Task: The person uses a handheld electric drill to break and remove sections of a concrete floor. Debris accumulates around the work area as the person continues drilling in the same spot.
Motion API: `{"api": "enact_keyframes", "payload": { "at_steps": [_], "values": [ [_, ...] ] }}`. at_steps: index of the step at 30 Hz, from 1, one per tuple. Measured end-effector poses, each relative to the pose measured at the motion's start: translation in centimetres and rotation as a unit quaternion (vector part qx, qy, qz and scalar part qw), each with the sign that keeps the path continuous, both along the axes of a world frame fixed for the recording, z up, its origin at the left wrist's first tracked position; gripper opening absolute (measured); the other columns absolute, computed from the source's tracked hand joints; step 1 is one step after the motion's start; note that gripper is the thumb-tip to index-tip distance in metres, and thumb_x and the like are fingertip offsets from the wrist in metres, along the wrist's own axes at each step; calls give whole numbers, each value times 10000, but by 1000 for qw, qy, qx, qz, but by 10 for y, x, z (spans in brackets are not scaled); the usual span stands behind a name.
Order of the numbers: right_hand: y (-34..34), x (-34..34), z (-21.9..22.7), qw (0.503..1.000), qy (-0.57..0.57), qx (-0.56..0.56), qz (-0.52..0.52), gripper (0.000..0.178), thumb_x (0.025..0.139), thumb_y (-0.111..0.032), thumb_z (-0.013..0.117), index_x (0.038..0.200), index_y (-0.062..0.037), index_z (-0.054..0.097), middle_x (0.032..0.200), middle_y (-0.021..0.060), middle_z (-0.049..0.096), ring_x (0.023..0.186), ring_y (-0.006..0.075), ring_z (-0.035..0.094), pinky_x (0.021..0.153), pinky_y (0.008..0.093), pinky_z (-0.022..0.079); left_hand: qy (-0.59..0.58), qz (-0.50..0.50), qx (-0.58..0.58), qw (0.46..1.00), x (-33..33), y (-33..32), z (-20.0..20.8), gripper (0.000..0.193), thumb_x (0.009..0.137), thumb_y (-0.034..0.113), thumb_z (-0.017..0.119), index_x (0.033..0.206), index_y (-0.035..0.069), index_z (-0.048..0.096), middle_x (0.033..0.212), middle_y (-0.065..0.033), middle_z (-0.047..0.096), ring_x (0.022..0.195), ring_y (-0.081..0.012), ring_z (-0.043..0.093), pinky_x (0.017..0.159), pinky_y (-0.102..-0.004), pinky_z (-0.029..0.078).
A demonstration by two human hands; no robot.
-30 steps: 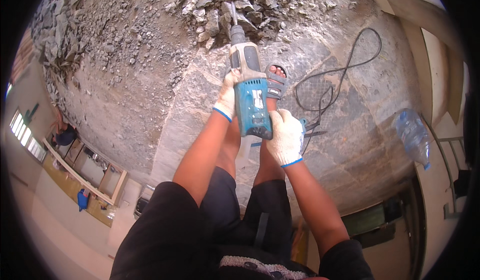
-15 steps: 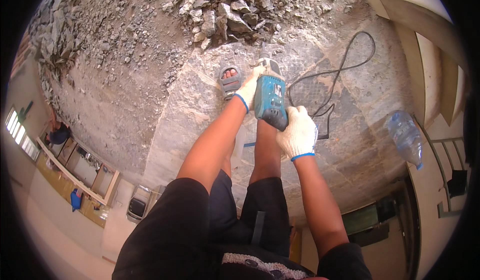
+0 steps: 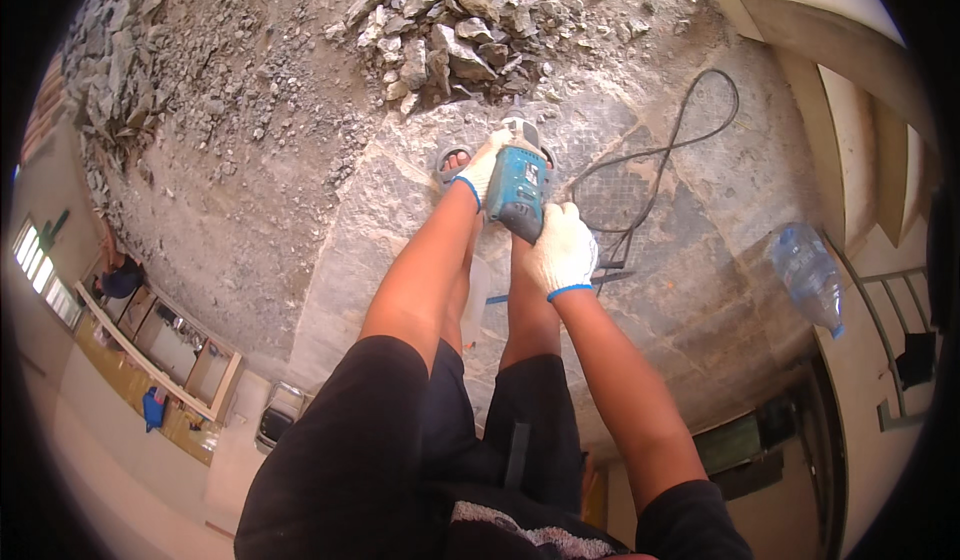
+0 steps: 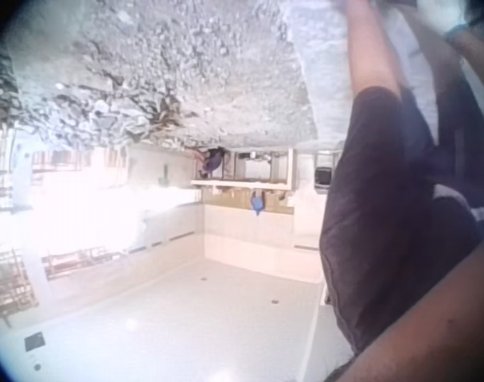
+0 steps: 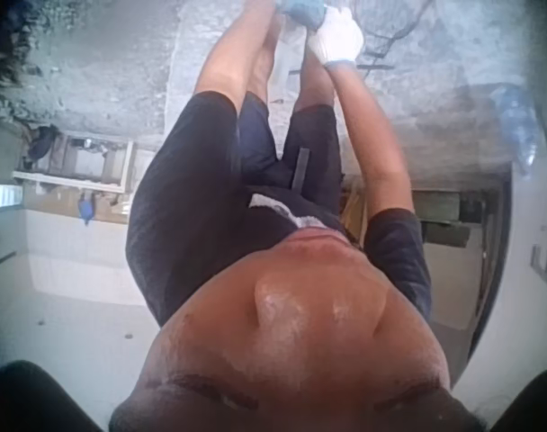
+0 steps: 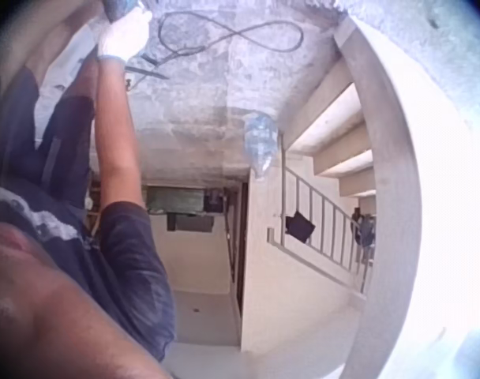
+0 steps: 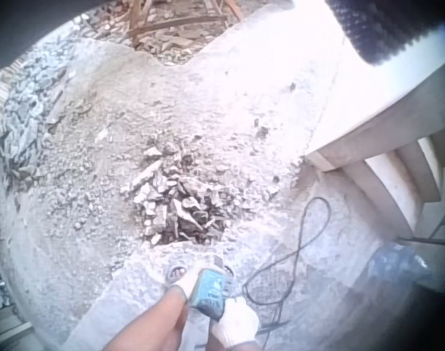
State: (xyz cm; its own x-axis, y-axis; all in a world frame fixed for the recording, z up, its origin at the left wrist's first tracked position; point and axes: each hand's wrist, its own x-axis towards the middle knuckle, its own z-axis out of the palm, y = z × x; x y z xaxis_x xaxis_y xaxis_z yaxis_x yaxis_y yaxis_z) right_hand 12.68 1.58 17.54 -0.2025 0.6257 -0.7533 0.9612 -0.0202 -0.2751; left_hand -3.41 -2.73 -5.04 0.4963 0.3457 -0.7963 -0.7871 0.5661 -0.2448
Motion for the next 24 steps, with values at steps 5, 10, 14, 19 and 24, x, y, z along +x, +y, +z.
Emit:
{"api": "enact_keyframes", "payload": {
  "at_steps": [5, 10, 14, 19, 24],
  "values": [
    [-25, 25, 0, 999, 49, 3, -15, 309, 902, -144, 809, 1195, -72, 740, 1245, 218, 703, 1042, 482, 758, 887, 571, 608, -135, 150, -120, 972, 0, -15, 11, 696, 1108, 560, 589, 1586, 55, 614, 1428, -172, 738, 1279, -307, 701, 1120, -419, 563],
    [-20, 45, 25, 990, 129, 36, 49, 381, 818, -71, 784, 1195, -67, 728, 1168, 193, 699, 1001, 450, 754, 843, 546, 608, 161, 34, -11, 986, -2, -21, 91, 662, 1072, 570, 705, 1536, 108, 613, 1374, -117, 723, 1237, -273, 720, 1087, -433, 611],
    [3, 50, 47, 982, 172, 25, 80, 414, 790, -42, 770, 1201, -65, 720, 1146, 194, 692, 1003, 440, 753, 840, 547, 608, 301, 87, -23, 949, -4, -16, 130, 723, 1081, 654, 630, 1453, 35, 662, 1269, -178, 803, 1032, -312, 818, 914, -447, 697],
    [8, 33, 77, 992, 118, -25, 48, 400, 790, -39, 780, 1185, -75, 722, 1158, 195, 692, 1038, 443, 757, 862, 555, 612, 185, 61, -77, 978, -7, -20, 133, 729, 1069, 704, 601, 1371, 50, 715, 1099, -170, 820, 898, -334, 819, 806, -487, 706],
    [0, 29, 74, 989, 106, -69, 72, 378, 791, -46, 785, 1163, -67, 722, 1185, 202, 687, 1054, 450, 760, 888, 558, 618, 177, 60, -124, 975, -2, -48, 128, 703, 1095, 658, 583, 1401, 40, 716, 1121, -181, 814, 887, -327, 808, 819, -486, 696]
  ]
}}
